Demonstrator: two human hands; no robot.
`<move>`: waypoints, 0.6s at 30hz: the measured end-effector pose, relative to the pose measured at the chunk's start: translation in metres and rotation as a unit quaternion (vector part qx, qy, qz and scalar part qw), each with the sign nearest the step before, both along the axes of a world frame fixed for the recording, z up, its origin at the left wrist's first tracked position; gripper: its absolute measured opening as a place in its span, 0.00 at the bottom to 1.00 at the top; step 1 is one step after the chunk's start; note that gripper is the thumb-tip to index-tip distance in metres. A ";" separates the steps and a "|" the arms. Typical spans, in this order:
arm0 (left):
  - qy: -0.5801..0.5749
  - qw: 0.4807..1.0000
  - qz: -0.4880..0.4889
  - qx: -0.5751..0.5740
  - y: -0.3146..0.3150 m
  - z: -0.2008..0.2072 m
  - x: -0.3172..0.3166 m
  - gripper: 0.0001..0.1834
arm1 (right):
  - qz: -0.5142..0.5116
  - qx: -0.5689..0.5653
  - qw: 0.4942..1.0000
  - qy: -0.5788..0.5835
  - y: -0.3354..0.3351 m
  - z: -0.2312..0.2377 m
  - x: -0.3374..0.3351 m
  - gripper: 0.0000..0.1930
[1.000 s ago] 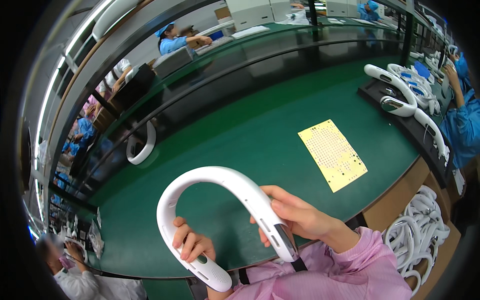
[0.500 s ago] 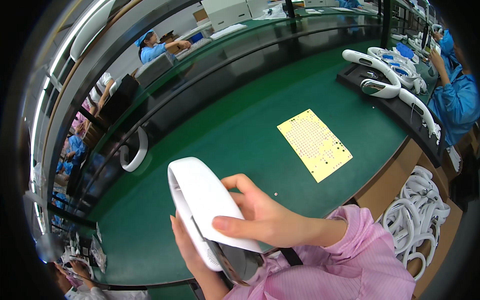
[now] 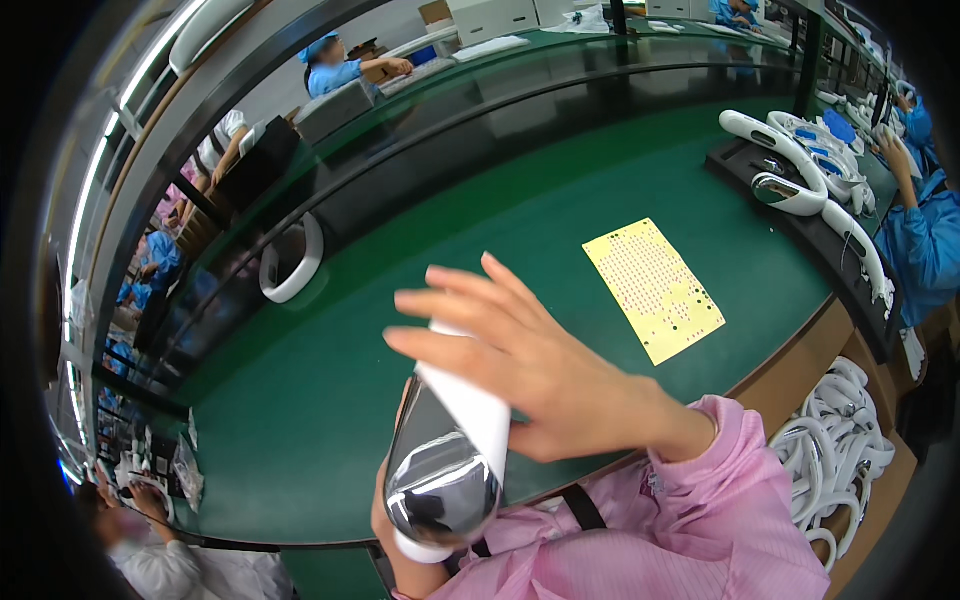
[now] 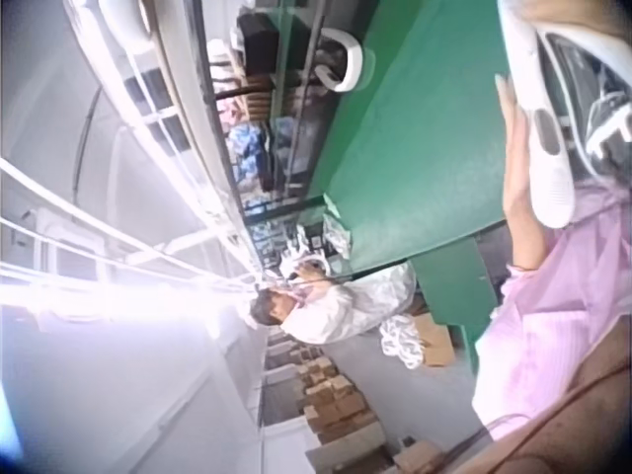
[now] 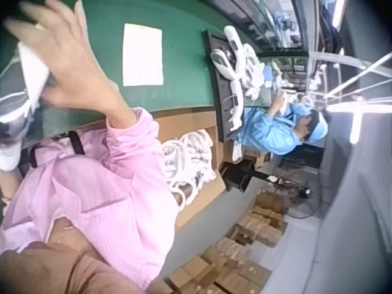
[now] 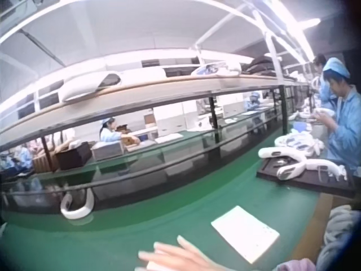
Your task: Inspecting and testing white U-shaped neck massagers on a factory production line.
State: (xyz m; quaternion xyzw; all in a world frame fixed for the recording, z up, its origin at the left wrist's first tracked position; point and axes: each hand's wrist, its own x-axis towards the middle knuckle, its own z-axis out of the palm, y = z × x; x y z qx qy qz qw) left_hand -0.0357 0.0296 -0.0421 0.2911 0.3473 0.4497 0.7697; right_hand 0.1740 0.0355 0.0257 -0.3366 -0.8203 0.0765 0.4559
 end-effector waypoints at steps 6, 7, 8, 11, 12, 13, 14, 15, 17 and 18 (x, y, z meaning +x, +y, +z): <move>0.135 0.972 -0.122 0.147 0.015 -0.008 -0.036 0.34 | -0.033 -0.161 0.954 0.252 0.003 -0.046 0.025 0.20; 0.127 0.916 -0.101 0.366 0.012 -0.014 -0.041 0.33 | -0.030 -0.193 0.939 0.282 0.002 -0.056 0.025 0.23; 0.188 0.903 -0.069 0.380 0.010 -0.018 -0.042 0.34 | -0.033 -0.220 0.928 0.297 0.000 -0.064 0.025 0.23; 0.247 0.943 0.026 0.224 0.003 -0.015 -0.039 0.34 | -0.030 -0.293 0.865 0.406 -0.009 -0.078 0.018 0.22; 0.255 0.930 0.030 0.264 0.004 -0.018 -0.040 0.33 | -0.057 -0.287 0.895 0.338 -0.008 -0.074 0.023 0.23; 0.263 0.915 0.034 0.305 0.004 -0.022 -0.041 0.33 | -0.050 -0.284 0.897 0.336 -0.008 -0.076 0.024 0.24; 0.270 0.898 0.037 0.344 0.006 -0.027 -0.042 0.32 | -0.044 -0.280 0.899 0.334 -0.008 -0.078 0.024 0.24; 0.288 0.875 0.047 0.387 0.011 -0.032 -0.044 0.32 | -0.049 -0.295 0.892 0.338 -0.008 -0.076 0.023 0.22; 0.322 0.820 0.067 0.468 0.022 -0.043 -0.048 0.31 | -0.059 -0.324 0.878 0.346 -0.010 -0.068 0.021 0.19; 0.290 0.845 0.066 0.444 0.025 -0.046 -0.046 0.30 | -0.039 -0.336 0.875 0.347 -0.009 -0.068 0.021 0.21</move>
